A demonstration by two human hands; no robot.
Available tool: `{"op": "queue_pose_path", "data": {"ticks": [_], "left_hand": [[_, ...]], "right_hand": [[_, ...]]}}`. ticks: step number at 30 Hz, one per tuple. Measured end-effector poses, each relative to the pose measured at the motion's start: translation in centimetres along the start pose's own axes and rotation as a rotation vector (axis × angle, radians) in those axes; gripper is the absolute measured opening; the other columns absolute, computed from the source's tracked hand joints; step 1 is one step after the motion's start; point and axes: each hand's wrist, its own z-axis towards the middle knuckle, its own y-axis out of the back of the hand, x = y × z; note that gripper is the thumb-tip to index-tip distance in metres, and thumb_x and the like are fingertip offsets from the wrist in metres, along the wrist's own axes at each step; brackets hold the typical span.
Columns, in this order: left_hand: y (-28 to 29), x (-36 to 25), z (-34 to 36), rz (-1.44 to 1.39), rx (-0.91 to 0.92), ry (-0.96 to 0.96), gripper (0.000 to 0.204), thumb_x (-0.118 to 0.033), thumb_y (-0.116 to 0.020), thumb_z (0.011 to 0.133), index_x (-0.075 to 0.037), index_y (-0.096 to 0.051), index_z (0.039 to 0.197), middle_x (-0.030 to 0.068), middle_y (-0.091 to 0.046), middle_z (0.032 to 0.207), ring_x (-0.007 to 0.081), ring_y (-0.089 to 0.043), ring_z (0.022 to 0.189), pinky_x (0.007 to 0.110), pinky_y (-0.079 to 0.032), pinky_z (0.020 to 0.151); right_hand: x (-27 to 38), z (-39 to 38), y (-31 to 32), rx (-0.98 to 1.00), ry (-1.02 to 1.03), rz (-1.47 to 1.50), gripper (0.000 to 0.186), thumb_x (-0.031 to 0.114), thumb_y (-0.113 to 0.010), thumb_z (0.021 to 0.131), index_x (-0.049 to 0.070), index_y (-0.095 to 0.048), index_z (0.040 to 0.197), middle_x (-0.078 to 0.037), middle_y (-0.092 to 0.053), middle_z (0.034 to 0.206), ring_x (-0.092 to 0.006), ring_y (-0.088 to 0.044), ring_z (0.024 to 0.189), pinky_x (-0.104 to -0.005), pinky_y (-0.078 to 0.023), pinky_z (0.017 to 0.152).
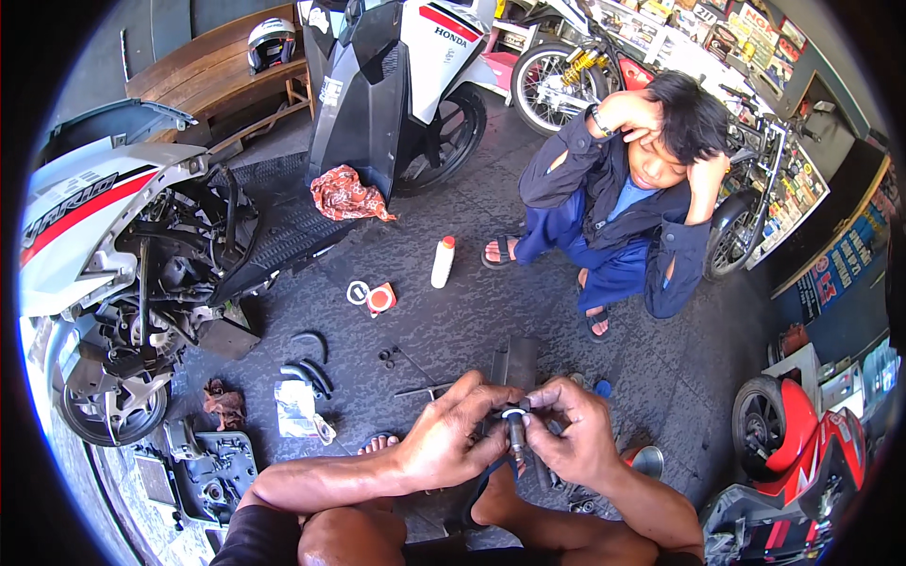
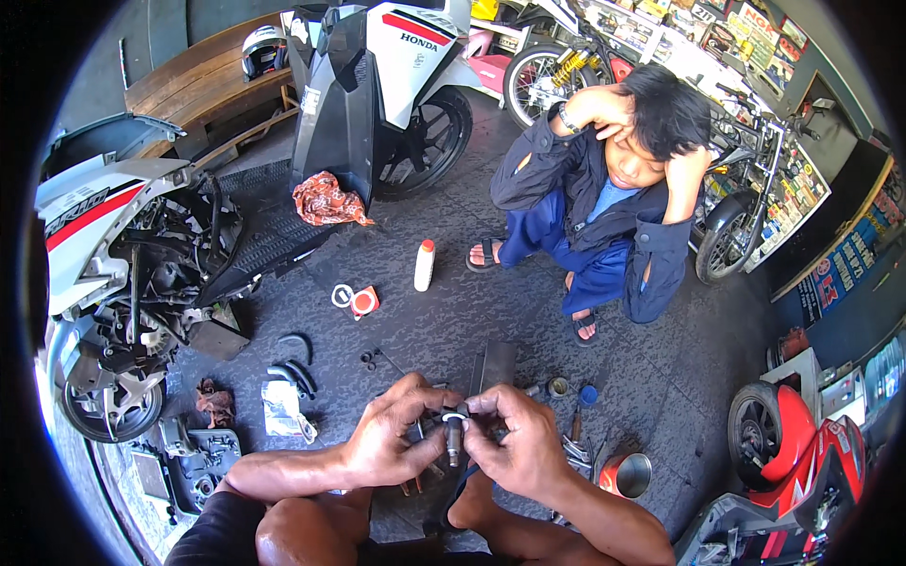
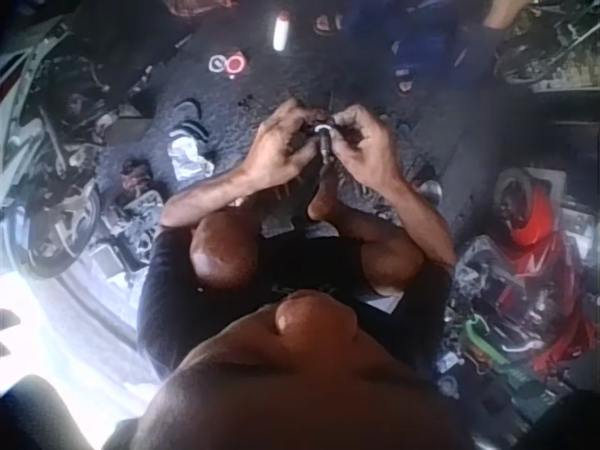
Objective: The person cleans and handles a mechanical part, using a tool to tap it, and wipes various small metal components by hand.
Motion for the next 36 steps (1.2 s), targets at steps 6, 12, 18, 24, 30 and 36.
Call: {"op": "queue_pose_path", "data": {"ticks": [6,12,18,24,30,36], "left_hand": [[-0.6,1.3,0.3,-0.082,0.02,0.143,0.034,0.003,-0.07,0.08,0.001,-0.066,0.114,0.0117,-0.064,0.098,0.0227,-0.067,0.093,0.035,-0.056,0.078],[-0.2,0.8,0.4,-0.179,0.003,0.19,0.028,0.003,-0.066,0.082,0.002,-0.068,0.11,0.0119,-0.067,0.097,0.0218,-0.071,0.089,0.033,-0.058,0.08],[0.3,1.1,0.4,-0.078,0.083,0.106,0.02,-0.001,-0.067,0.079,0.0,-0.069,0.099,0.0104,-0.069,0.09,0.0209,-0.071,0.084,0.032,-0.055,0.069],[-0.1,1.8,0.5,-0.138,0.141,0.246,0.019,0.0,-0.066,0.08,0.0,-0.067,0.099,0.0065,-0.068,0.082,0.0179,-0.069,0.078,0.032,-0.055,0.069],[0.2,3.2,0.3,-0.282,0.106,0.117,0.034,-0.002,-0.066,0.083,0.001,-0.065,0.116,0.0102,-0.066,0.101,0.0195,-0.067,0.09,0.033,-0.054,0.077],[-0.4,3.5,0.5,-0.33,0.176,0.023,0.054,-0.008,-0.071,0.092,0.003,-0.05,0.14,0.015,-0.062,0.124,0.024,-0.065,0.111,0.036,-0.052,0.098]], "right_hand": [[-1.8,0.2,-0.5,0.0,-0.26,0.357,0.011,-0.003,-0.065,0.09,-0.006,-0.061,0.1,-0.011,-0.068,0.093,-0.0129,-0.069,0.078,-0.0296,-0.059,0.066],[-0.4,-0.1,-0.3,-0.037,-0.038,0.04,0.014,-0.001,-0.068,0.088,-0.005,-0.061,0.1,-0.013,-0.068,0.091,-0.0163,-0.071,0.076,-0.031,-0.06,0.064],[0.2,0.1,0.1,0.033,0.09,-0.192,0.02,0.004,-0.073,0.082,-0.001,-0.064,0.099,-0.015,-0.069,0.088,-0.0236,-0.071,0.071,-0.034,-0.056,0.063],[-1.0,0.2,-0.3,0.058,0.02,-0.145,0.019,0.005,-0.071,0.084,-0.002,-0.064,0.101,-0.013,-0.069,0.081,-0.021,-0.071,0.071,-0.0344,-0.056,0.063],[-1.8,0.0,-0.4,0.045,-0.4,0.474,0.017,0.005,-0.064,0.097,-0.005,-0.062,0.11,-0.007,-0.067,0.08,-0.0119,-0.066,0.067,-0.0289,-0.06,0.056],[-3.0,-0.3,0.3,0.005,-0.465,0.691,0.02,0.007,-0.065,0.097,-0.004,-0.061,0.113,-0.008,-0.066,0.079,-0.012,-0.065,0.064,-0.0287,-0.06,0.056]]}}
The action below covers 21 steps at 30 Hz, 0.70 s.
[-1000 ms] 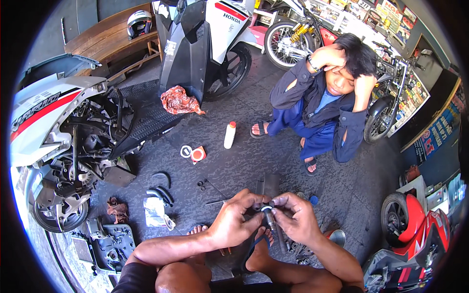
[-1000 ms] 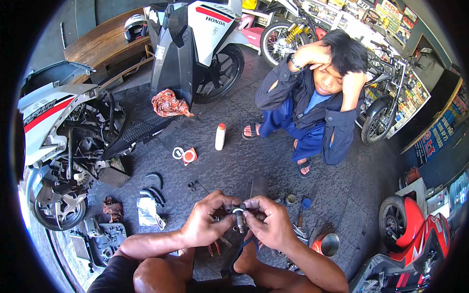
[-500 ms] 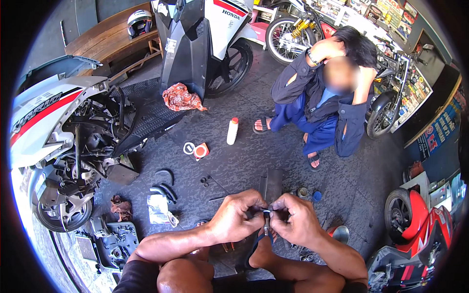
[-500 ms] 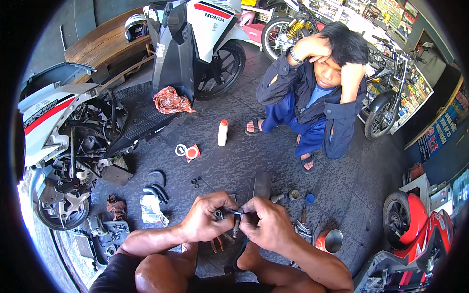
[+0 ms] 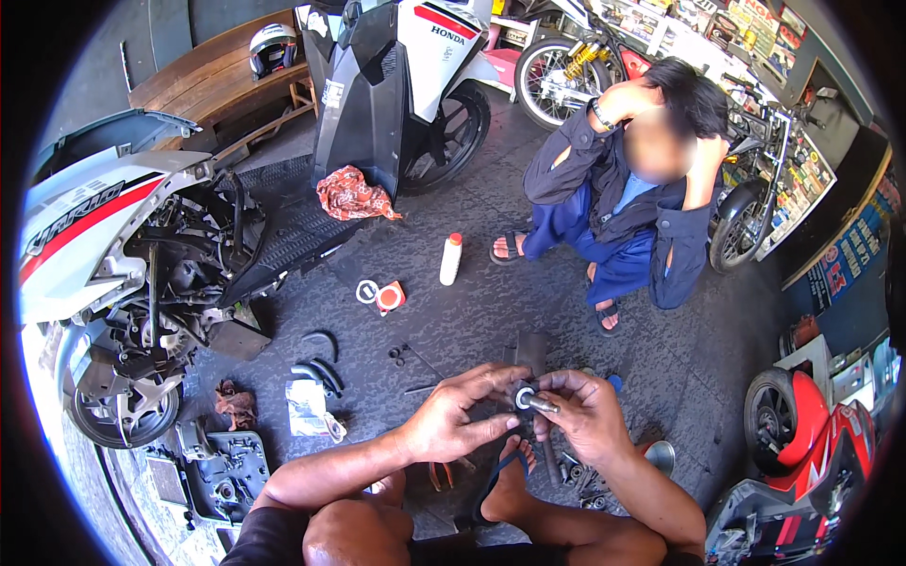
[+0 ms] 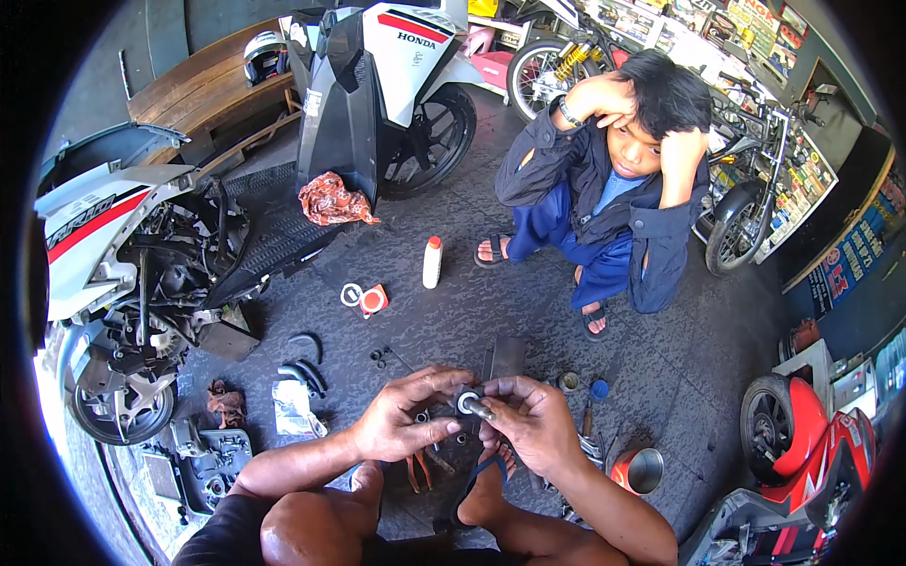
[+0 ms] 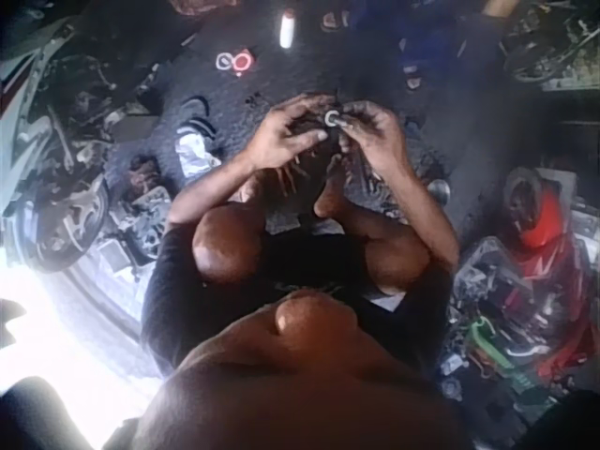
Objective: The person cleans and handles a mechanical part, using a tool to tap it, and wipes various small metal components by hand.
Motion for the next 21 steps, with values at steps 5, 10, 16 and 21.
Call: {"op": "queue_pose_path", "data": {"ticks": [5,10,16,21], "left_hand": [[-0.4,1.2,-0.8,-0.466,-0.079,0.201,0.053,-0.015,-0.068,0.096,0.005,-0.048,0.141,0.0112,-0.065,0.122,0.0168,-0.063,0.111,0.033,-0.051,0.098],[-0.4,1.8,-0.7,-0.609,-0.081,0.236,0.052,-0.017,-0.068,0.097,0.004,-0.049,0.141,0.0104,-0.066,0.123,0.0153,-0.062,0.112,0.032,-0.05,0.098],[-0.9,1.9,0.0,-0.742,-0.06,0.244,0.048,-0.014,-0.068,0.096,0.006,-0.051,0.137,0.0121,-0.067,0.121,0.018,-0.066,0.108,0.032,-0.052,0.097],[-1.2,2.4,-0.9,-0.503,-0.227,0.183,0.042,-0.004,-0.072,0.092,0.006,-0.056,0.13,0.0125,-0.068,0.116,0.0174,-0.066,0.105,0.034,-0.054,0.095]], "right_hand": [[0.1,-0.6,-1.7,-0.08,0.458,-0.403,0.022,0.006,-0.069,0.093,-0.002,-0.065,0.113,-0.012,-0.071,0.085,-0.0146,-0.07,0.07,-0.029,-0.058,0.059],[0.4,-0.6,-1.5,-0.074,0.915,-0.845,0.025,0.003,-0.074,0.087,-0.001,-0.069,0.11,-0.015,-0.072,0.088,-0.0226,-0.072,0.071,-0.0328,-0.056,0.059],[-0.1,-0.2,-0.5,-0.021,0.944,-0.849,0.029,0.001,-0.073,0.084,0.001,-0.069,0.114,-0.013,-0.069,0.09,-0.0252,-0.07,0.073,-0.0349,-0.056,0.062],[-0.7,0.3,-1.0,0.051,0.809,-0.815,0.039,0.002,-0.071,0.087,0.007,-0.067,0.125,-0.012,-0.059,0.095,-0.025,-0.066,0.078,-0.0347,-0.055,0.065]]}}
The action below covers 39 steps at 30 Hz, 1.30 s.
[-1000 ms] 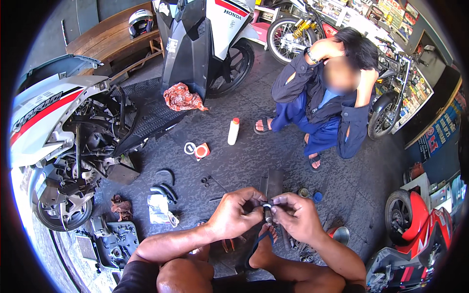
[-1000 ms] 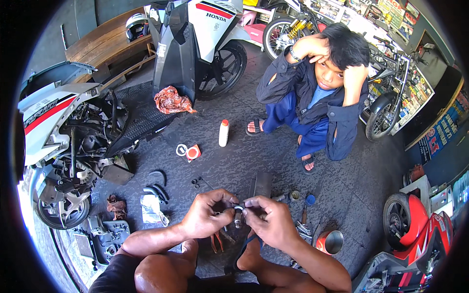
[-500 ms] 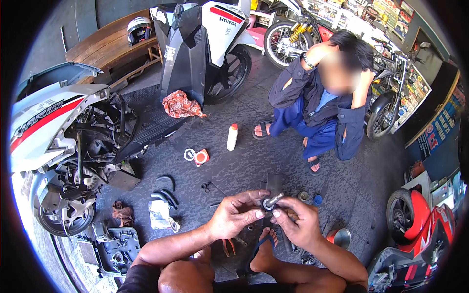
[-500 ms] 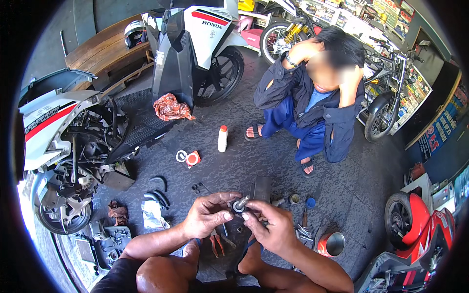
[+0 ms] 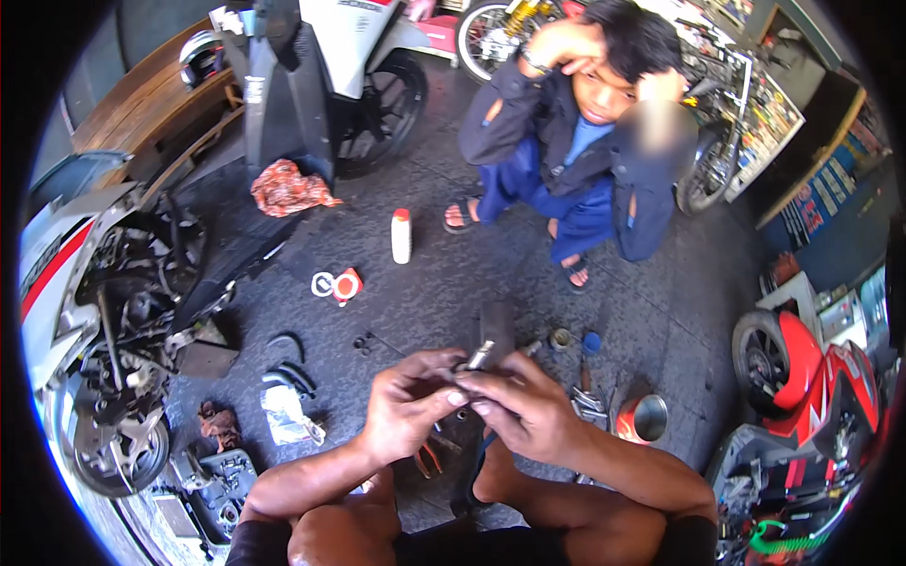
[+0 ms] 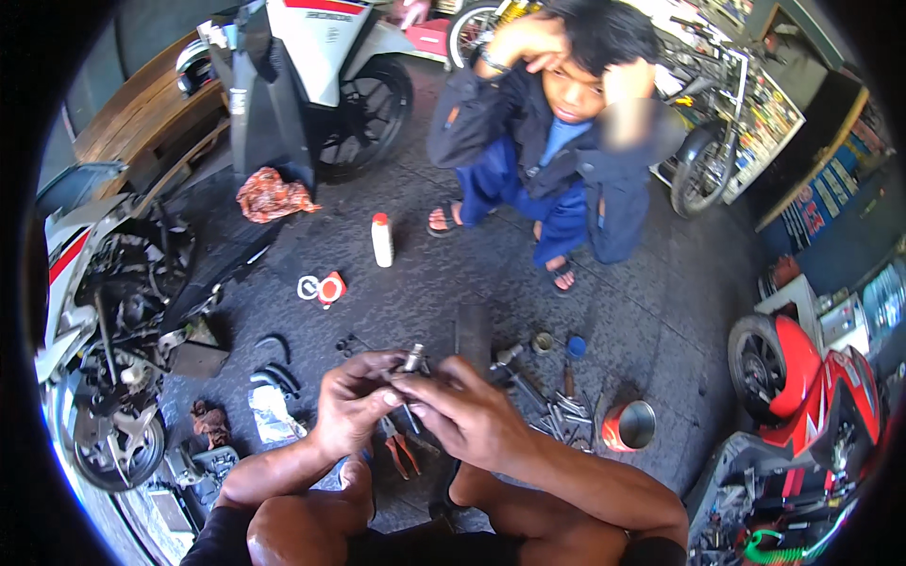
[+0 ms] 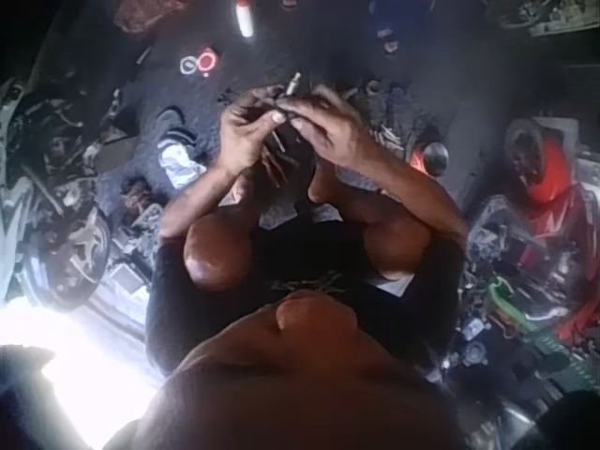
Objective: The person cleans and handles a mechanical part, using a tool to tap it, and wipes various small metal components by hand.
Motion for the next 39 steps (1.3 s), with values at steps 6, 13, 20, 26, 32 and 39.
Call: {"op": "queue_pose_path", "data": {"ticks": [6,13,20,26,32,39], "left_hand": [[-0.5,1.2,0.4,-0.056,0.054,-0.003,0.047,-0.012,-0.07,0.095,0.006,-0.053,0.135,0.0137,-0.066,0.123,0.0195,-0.065,0.11,0.035,-0.054,0.096],[-0.4,1.6,0.9,0.04,0.157,0.097,0.056,-0.029,-0.064,0.1,0.006,-0.049,0.141,0.0109,-0.063,0.127,0.0161,-0.061,0.112,0.033,-0.048,0.1],[-0.2,2.0,1.2,-0.408,0.344,0.335,0.062,-0.035,-0.055,0.103,0.006,-0.041,0.147,0.0102,-0.062,0.124,0.0168,-0.059,0.108,0.034,-0.048,0.093],[1.2,3.7,0.7,-0.666,0.396,0.416,0.059,-0.032,-0.053,0.104,0.006,-0.038,0.147,0.018,-0.056,0.133,0.0283,-0.058,0.119,0.043,-0.049,0.097],[-1.0,4.2,1.4,-0.803,0.305,0.426,0.049,-0.027,-0.053,0.105,0.006,-0.046,0.14,0.0155,-0.064,0.117,0.0233,-0.064,0.106,0.039,-0.054,0.09],[-1.9,3.8,1.8,-0.43,0.082,0.06,0.028,-0.014,-0.065,0.097,0.001,-0.056,0.119,0.0056,-0.065,0.105,0.0111,-0.062,0.099,0.03,-0.054,0.086]], "right_hand": [[-1.3,-1.2,0.1,-0.149,0.061,0.026,0.032,0.005,-0.078,0.082,0.002,-0.067,0.112,-0.013,-0.066,0.098,-0.026,-0.07,0.08,-0.034,-0.057,0.065],[-1.8,-1.9,-0.1,-0.21,0.059,-0.095,0.032,0.007,-0.082,0.079,-0.001,-0.067,0.106,-0.013,-0.07,0.091,-0.0236,-0.069,0.066,-0.0332,-0.055,0.057],[-1.9,-2.3,0.8,-0.096,-0.074,0.007,0.044,0.014,-0.085,0.077,-0.001,-0.068,0.114,-0.011,-0.065,0.096,-0.0157,-0.061,0.07,-0.0285,-0.052,0.06],[-2.3,-1.3,1.1,0.013,-0.17,0.113,0.045,0.019,-0.089,0.072,0.001,-0.071,0.11,-0.01,-0.062,0.095,-0.0187,-0.062,0.078,-0.0305,-0.051,0.067],[-2.7,-2.7,0.8,-0.202,-0.128,-0.082,0.042,0.029,-0.087,0.073,-0.001,-0.07,0.097,-0.011,-0.062,0.091,-0.0238,-0.062,0.081,-0.0355,-0.049,0.07],[-2.8,-3.7,0.2,-0.107,-0.159,-0.313,0.022,0.008,-0.066,0.089,-0.005,-0.066,0.107,-0.017,-0.058,0.105,-0.0288,-0.059,0.094,-0.0392,-0.048,0.081]]}}
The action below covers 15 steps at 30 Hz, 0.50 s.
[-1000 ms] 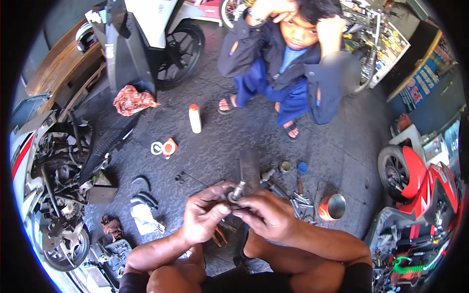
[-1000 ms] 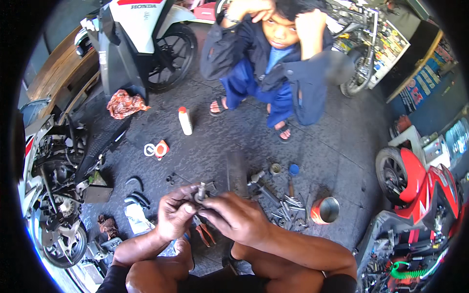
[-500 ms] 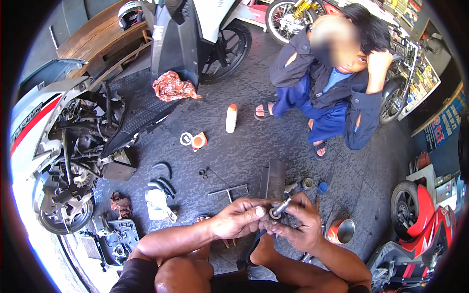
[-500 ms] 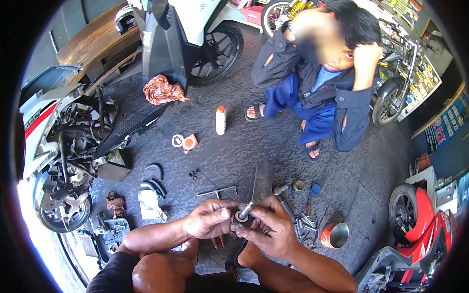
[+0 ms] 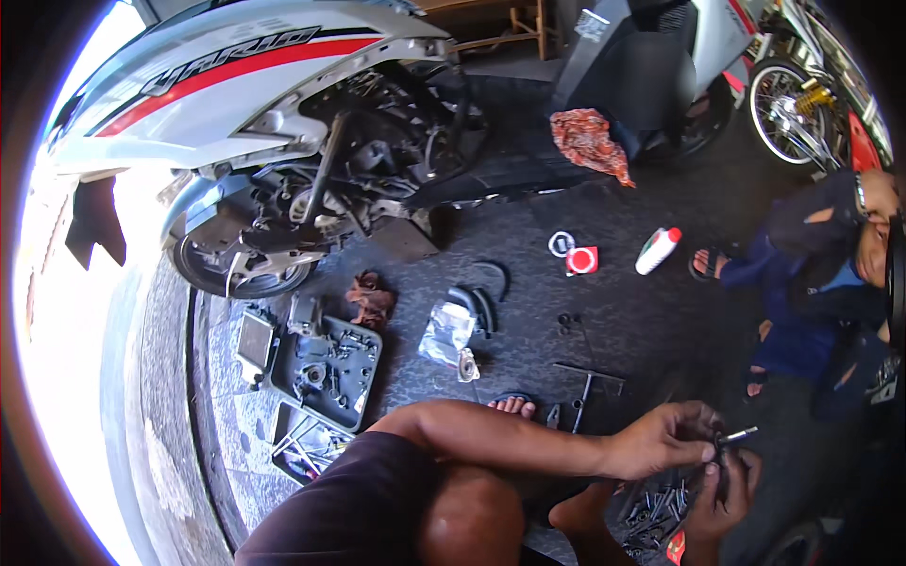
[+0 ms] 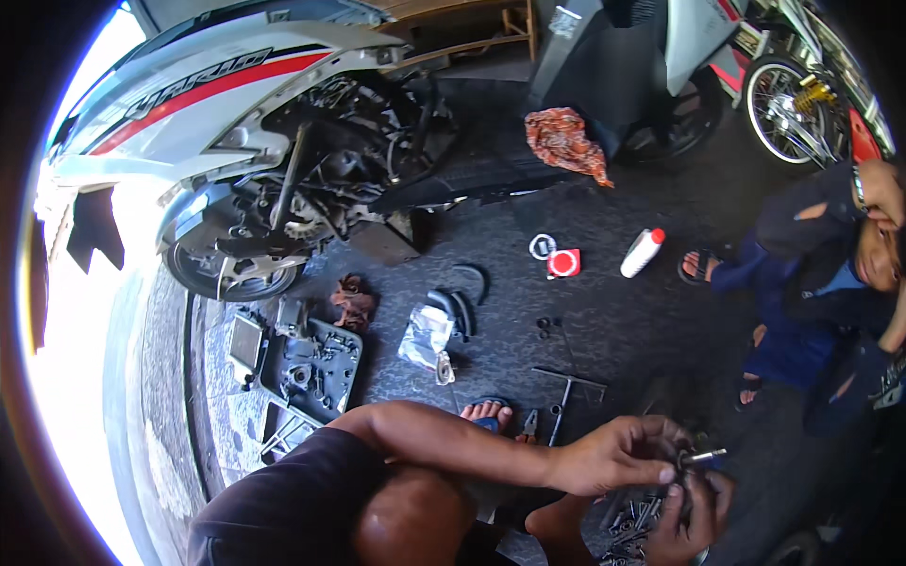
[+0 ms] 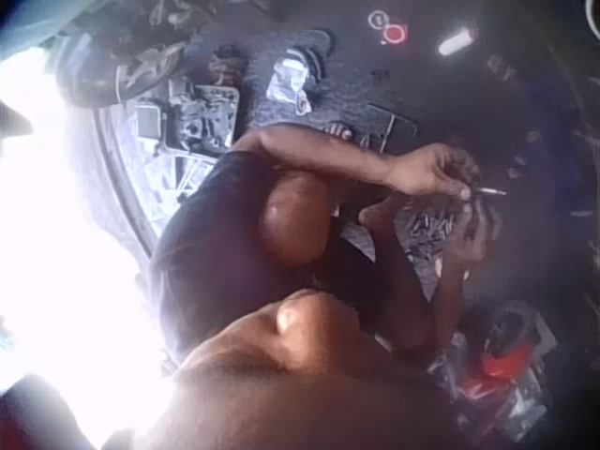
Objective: The person cleans and handles a mechanical part, using a tool to tap it, and wipes various small metal components by hand.
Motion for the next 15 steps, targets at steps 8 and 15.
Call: {"op": "queue_pose_path", "data": {"ticks": [8,15], "left_hand": [[2.3,-0.7,-0.3,1.121,-0.229,-0.48,0.039,-0.011,-0.076,0.08,0.001,-0.056,0.111,0.0148,-0.055,0.102,0.0316,-0.062,0.093,0.04,-0.054,0.078],[5.4,0.8,-0.6,1.516,-0.154,-0.675,0.03,-0.018,-0.066,0.076,-0.001,-0.054,0.099,0.0143,-0.052,0.096,0.0314,-0.059,0.089,0.039,-0.055,0.068]], "right_hand": [[-0.5,0.4,-1.8,0.203,-0.28,0.473,0.045,0.017,-0.053,0.098,-0.01,-0.052,0.133,-0.02,-0.057,0.129,-0.029,-0.056,0.12,-0.0385,-0.044,0.101],[-0.8,0.7,-4.6,0.207,-0.473,0.617,0.043,0.013,-0.058,0.099,-0.007,-0.049,0.135,-0.015,-0.059,0.13,-0.0216,-0.055,0.12,-0.0347,-0.043,0.103]]}}
